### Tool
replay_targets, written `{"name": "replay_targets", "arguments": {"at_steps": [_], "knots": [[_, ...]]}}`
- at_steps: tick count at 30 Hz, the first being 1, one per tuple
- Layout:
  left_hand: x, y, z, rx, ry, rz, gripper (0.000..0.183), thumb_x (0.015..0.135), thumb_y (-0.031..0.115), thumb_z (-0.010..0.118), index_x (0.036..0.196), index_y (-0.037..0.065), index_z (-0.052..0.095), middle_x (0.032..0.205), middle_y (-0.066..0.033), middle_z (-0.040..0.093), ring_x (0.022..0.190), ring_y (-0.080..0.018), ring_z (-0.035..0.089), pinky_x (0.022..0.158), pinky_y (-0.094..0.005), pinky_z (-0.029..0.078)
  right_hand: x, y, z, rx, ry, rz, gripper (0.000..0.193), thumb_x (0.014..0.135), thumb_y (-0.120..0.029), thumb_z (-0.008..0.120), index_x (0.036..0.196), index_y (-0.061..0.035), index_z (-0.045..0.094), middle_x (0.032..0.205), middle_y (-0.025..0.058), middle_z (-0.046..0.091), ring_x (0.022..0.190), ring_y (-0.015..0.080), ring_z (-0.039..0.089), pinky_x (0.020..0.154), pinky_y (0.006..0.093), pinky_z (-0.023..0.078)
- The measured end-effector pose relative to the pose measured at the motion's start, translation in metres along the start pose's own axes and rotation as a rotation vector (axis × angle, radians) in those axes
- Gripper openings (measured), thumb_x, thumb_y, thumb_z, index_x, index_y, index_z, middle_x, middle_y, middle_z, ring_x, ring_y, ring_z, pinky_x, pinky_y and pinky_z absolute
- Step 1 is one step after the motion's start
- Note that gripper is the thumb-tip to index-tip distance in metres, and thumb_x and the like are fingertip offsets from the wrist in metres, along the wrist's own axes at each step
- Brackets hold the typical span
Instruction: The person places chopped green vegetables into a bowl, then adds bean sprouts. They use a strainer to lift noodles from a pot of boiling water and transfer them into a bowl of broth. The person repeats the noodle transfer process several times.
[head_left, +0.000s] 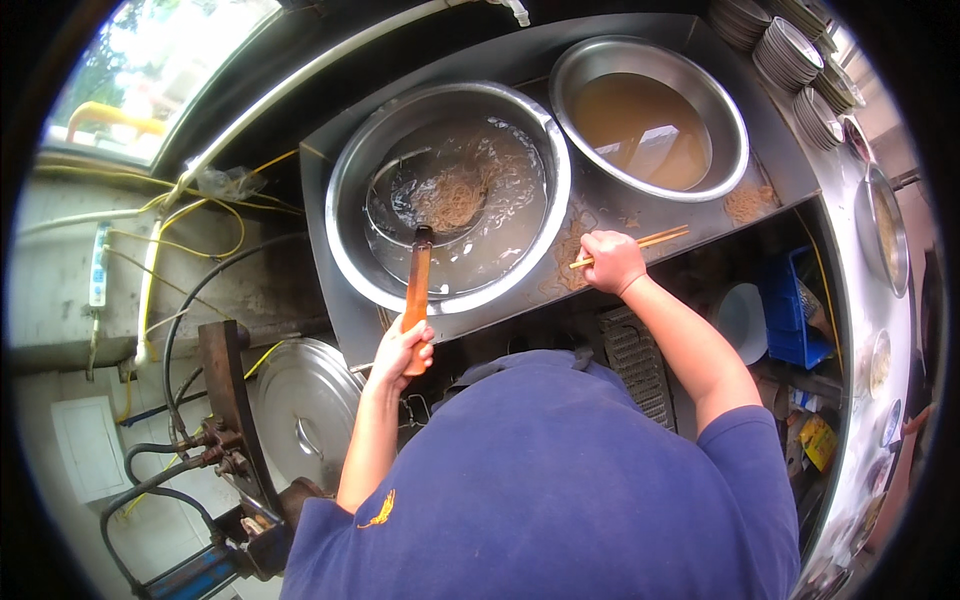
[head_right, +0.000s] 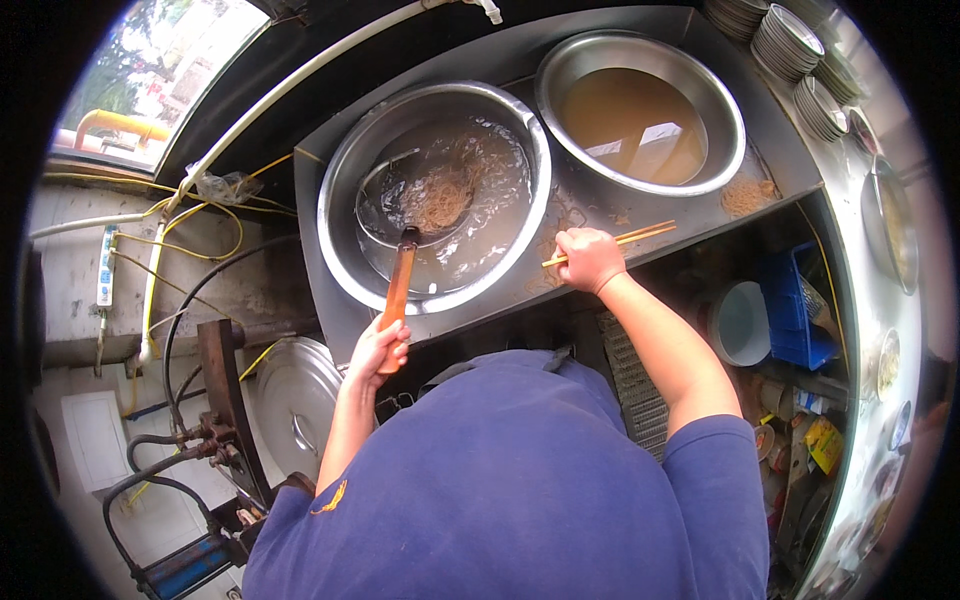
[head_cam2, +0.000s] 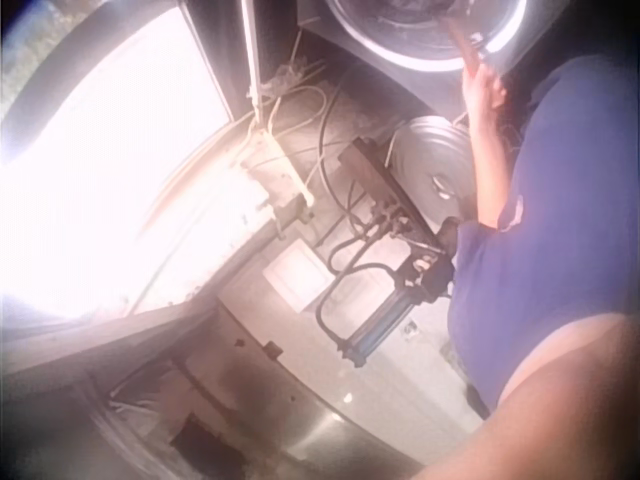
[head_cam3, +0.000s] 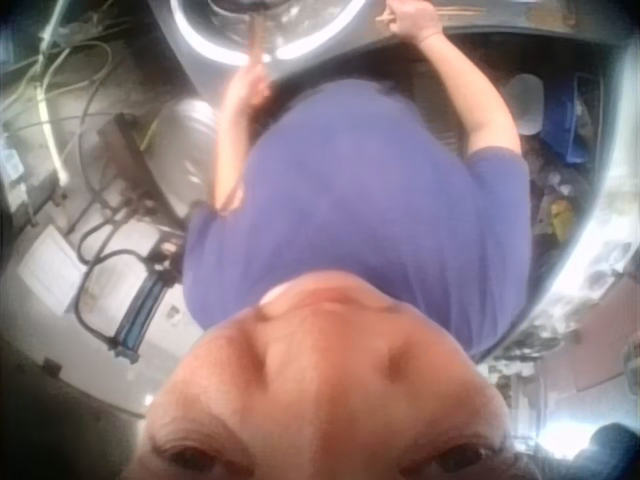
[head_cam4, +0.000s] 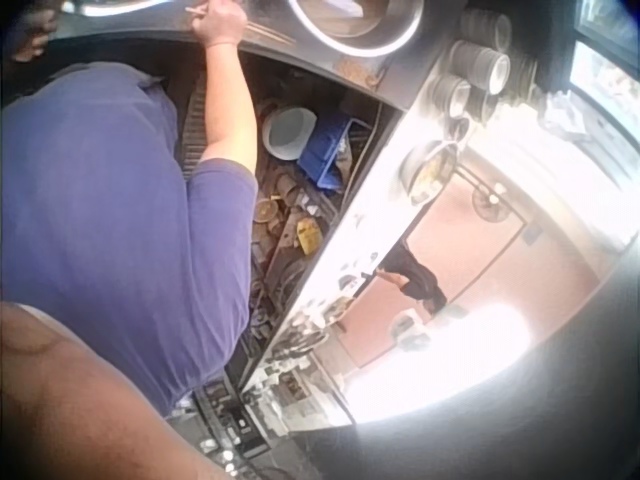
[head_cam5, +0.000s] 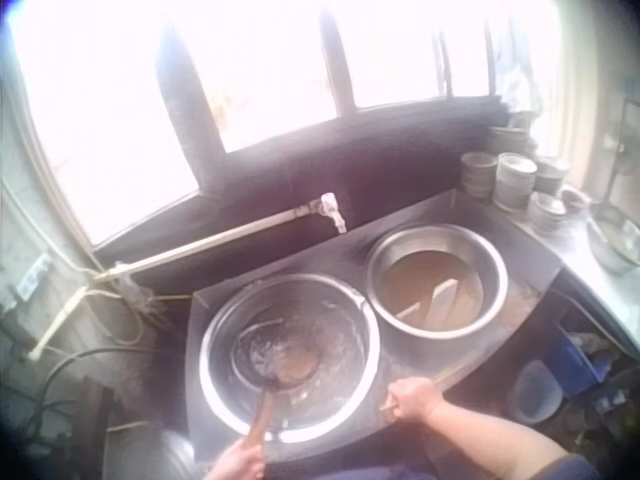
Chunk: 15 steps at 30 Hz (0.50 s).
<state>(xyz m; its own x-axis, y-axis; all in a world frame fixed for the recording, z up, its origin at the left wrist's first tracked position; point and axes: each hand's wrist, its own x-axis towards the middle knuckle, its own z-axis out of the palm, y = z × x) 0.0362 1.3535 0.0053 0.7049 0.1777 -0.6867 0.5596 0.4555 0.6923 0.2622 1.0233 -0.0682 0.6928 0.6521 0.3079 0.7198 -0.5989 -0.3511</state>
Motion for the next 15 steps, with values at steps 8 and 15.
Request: {"name": "replay_targets", "arguments": {"at_steps": [8, 15], "knots": [[0.030, -0.015, 0.024, 0.030, -0.124, 0.079, 0.027, 0.098, 0.016, 0.058, 0.120, 0.009, 0.044, 0.080, -0.0010, 0.049, 0.055, -0.0090, 0.047, 0.048, -0.0251, 0.046, -0.001, -0.001, -0.001, -0.008, -0.015, -0.001, 0.012, 0.071, -0.022, 0.067, 0.072, -0.0142, 0.057, 0.071, 0.0044, 0.062, 0.071, 0.0260, 0.064, 0.065, 0.0392, 0.052], [-0.004, -0.025, -0.024, -0.137, -0.181, 0.016, 0.047, 0.102, 0.020, 0.051, 0.144, 0.009, 0.035, 0.079, 0.0009, 0.047, 0.050, -0.0039, 0.040, 0.042, -0.0186, 0.040, -0.001, 0.000, -0.001, 0.005, -0.020, -0.001, 0.013, 0.071, -0.022, 0.068, 0.072, -0.0141, 0.057, 0.072, 0.0041, 0.063, 0.073, 0.0256, 0.065, 0.066, 0.0391, 0.053]]}}
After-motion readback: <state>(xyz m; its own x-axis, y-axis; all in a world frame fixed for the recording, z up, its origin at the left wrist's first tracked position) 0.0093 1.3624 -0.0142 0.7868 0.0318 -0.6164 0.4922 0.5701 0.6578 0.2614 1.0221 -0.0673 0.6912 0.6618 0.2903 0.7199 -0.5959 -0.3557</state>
